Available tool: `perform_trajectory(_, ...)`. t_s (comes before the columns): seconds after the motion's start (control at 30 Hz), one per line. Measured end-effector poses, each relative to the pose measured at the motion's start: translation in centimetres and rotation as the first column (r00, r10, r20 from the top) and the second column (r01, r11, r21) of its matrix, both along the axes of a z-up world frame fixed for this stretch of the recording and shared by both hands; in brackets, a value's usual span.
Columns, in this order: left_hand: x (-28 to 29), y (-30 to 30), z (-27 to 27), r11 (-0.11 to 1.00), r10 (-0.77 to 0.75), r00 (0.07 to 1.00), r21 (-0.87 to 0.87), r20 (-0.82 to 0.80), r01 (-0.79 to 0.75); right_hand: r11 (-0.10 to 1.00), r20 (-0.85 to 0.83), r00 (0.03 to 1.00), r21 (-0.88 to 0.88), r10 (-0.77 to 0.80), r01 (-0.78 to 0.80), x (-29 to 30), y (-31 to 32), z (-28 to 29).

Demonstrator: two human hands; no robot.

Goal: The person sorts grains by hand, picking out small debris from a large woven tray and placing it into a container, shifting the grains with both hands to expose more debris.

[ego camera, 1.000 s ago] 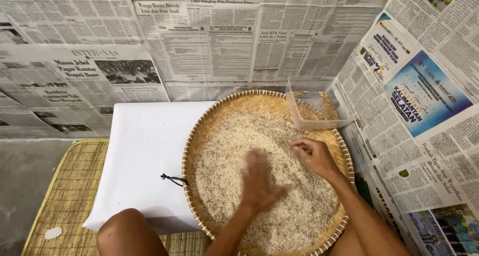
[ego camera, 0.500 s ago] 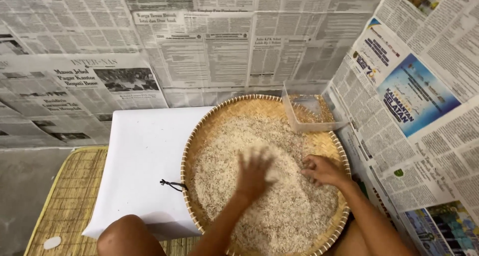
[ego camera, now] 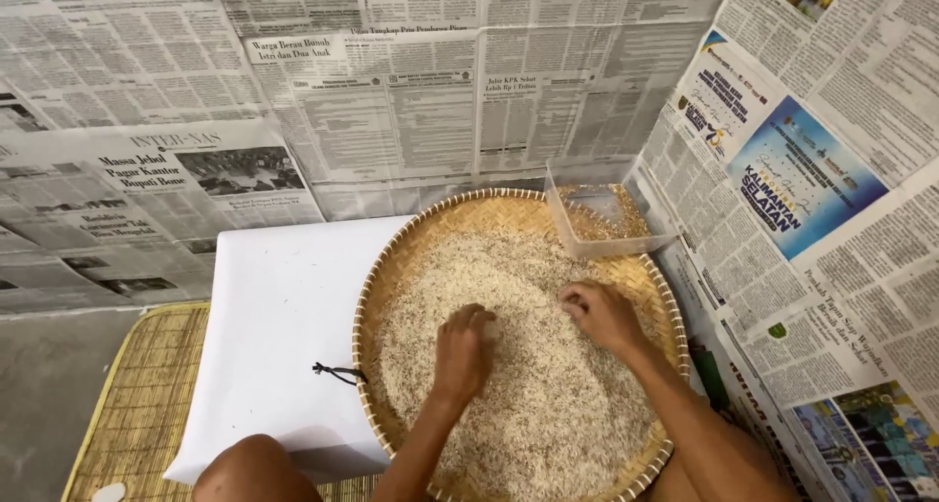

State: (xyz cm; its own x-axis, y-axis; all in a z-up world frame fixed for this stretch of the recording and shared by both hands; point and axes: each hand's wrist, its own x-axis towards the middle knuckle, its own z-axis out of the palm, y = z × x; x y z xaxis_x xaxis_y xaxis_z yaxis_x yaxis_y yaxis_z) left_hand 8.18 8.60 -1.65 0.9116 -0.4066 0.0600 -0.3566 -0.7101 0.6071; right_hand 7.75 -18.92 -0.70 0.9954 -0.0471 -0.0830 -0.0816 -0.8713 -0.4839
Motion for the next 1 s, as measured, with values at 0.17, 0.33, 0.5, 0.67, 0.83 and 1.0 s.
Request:
perform_trajectory(0.17,-2.6,-1.5,-3.4,0.996,-0.019,0.966,-0.078,0.258,0.04,0.99,0.136,0.985,-0.102,0.107,-0.094,0.8,2.1,-1.7)
perform_trajectory(0.33,-4.0,-1.5,-3.8,0.992,-0.125,0.962,0.02,0.244,0.124,0.993,0.249,0.964,-0.086,0.098,-0.079,0.7,2.1,0.2)
perform_trajectory(0.5,-4.4,-1.4,-4.8,0.995,-0.079,0.926,-0.033,0.368,0.098,0.826,-0.141,0.939,0.448,-0.313,0.342,0.4,2.4,4.6)
perform_trajectory(0.67,-4.5,-1.3,-4.7,0.993,-0.077,0.94,-0.057,0.333,0.102,0.574,-0.13,0.958,0.776,-0.256,0.259,0.4,0.4,2.4)
perform_trajectory(0.83,-4.3,-1.0,-4.5,0.993,-0.101,0.952,-0.036,0.29,0.117,0.486,-0.063,0.981,0.862,-0.183,0.146,0.9,-1.1,0.3)
perform_trajectory(1.0,-4.8,-1.0,-4.7,0.994,-0.099,0.943,-0.015,0.316,0.11,0.622,-0.078,0.975,0.759,-0.206,0.192,0.1,0.7,6.5)
